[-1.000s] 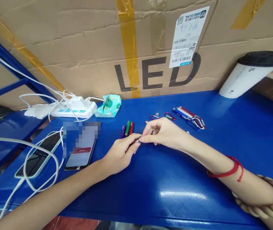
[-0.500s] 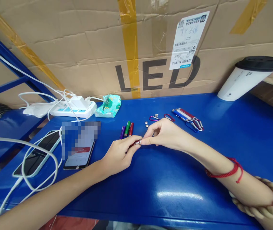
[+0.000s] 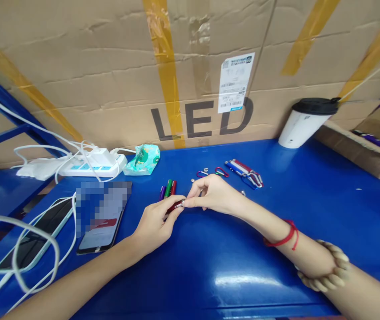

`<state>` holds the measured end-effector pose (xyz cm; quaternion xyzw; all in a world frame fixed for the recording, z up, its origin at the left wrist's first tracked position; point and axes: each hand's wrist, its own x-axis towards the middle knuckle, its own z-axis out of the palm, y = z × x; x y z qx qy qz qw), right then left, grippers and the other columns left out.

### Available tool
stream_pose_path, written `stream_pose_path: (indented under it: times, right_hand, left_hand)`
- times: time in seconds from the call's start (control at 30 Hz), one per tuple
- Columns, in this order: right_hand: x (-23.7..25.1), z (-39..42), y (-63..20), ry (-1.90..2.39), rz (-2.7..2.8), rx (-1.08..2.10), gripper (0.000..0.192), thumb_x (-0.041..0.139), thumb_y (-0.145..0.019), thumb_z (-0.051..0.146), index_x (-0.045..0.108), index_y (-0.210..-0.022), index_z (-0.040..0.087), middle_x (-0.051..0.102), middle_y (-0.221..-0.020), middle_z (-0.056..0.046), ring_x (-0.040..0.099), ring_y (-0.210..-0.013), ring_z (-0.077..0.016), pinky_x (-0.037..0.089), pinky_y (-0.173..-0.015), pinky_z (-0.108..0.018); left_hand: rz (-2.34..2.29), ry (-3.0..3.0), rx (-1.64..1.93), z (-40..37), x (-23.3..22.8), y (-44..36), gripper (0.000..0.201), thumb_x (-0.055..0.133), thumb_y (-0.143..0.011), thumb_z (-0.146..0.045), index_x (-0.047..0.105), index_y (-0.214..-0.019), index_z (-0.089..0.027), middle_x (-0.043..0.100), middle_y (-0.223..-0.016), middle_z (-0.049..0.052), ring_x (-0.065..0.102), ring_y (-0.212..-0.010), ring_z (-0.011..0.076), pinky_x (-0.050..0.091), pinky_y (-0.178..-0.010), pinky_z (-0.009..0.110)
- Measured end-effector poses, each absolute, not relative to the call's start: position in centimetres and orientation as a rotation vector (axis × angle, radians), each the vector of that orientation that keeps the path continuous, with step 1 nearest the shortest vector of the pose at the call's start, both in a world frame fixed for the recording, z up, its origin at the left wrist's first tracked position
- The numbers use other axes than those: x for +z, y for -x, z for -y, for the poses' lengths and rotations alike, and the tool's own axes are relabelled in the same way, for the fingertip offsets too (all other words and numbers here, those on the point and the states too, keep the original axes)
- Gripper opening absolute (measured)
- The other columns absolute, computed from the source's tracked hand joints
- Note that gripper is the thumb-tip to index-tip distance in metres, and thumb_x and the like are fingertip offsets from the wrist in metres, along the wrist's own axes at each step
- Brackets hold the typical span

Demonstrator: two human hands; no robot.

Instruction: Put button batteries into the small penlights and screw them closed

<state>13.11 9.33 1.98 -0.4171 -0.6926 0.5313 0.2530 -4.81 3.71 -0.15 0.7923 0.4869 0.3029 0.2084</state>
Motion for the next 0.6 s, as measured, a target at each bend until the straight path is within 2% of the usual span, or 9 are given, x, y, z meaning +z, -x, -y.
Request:
stream_pose_path:
  times: [0.17, 0.4, 0.5, 0.6]
  right_hand:
    - [2.2, -9.24, -13.15, 1.095, 1.917, 1.363, 0.03, 0.077, -0.057, 0.042, 0.066, -0.062, 0.014, 0.056, -0.048, 0.003, 0.046, -0.041, -0.0064, 0.038, -0.039, -0.019]
    - [1.87, -9.01, -13.04, 1.073, 1.919, 1.254, 0.032, 0.072, -0.064, 0.046, 0.067, -0.067, 0.014, 0.063, -0.059, -0.001, 0.047, -0.043, -0.006, 0.039, -0.04, -0.019]
    - [2.05, -8.93, -13.01, 1.071, 1.934, 1.217, 0.032, 0.072, -0.064, 0.046, 0.068, -0.067, 0.014, 0.063, -0.058, -0.001, 0.047, -0.042, -0.006, 0.038, -0.04, -0.019]
    - [2.22, -8.87, -12.95, 1.081, 1.948, 1.174, 0.031, 0.072, -0.064, 0.045, 0.068, -0.067, 0.014, 0.062, -0.057, 0.0, 0.048, -0.042, -0.0064, 0.038, -0.041, -0.019]
  left_hand:
    - [-1.438, -2.206, 0.788, -3.93, 0.06, 4.62, 0.021, 0.042, -0.088, -0.022, 0.057, -0.103, -0.023, 0.069, -0.086, 0.001, 0.063, -0.065, 0.0144, 0.046, -0.056, 0.02]
    - [-1.464, -2.148, 0.794, -4.3, -0.21, 4.5, 0.023, 0.041, -0.089, -0.025, 0.057, -0.105, -0.022, 0.066, -0.072, 0.001, 0.06, -0.057, 0.0144, 0.043, -0.05, 0.021]
    - [-1.449, -2.142, 0.799, -4.35, -0.39, 4.58, 0.023, 0.041, -0.089, -0.025, 0.057, -0.105, -0.021, 0.066, -0.073, 0.001, 0.06, -0.059, 0.0149, 0.044, -0.052, 0.021]
    - [-1.431, -2.15, 0.83, -4.44, -0.44, 4.61, 0.023, 0.041, -0.089, -0.024, 0.057, -0.106, -0.02, 0.067, -0.085, 0.004, 0.061, -0.064, 0.0152, 0.046, -0.055, 0.023]
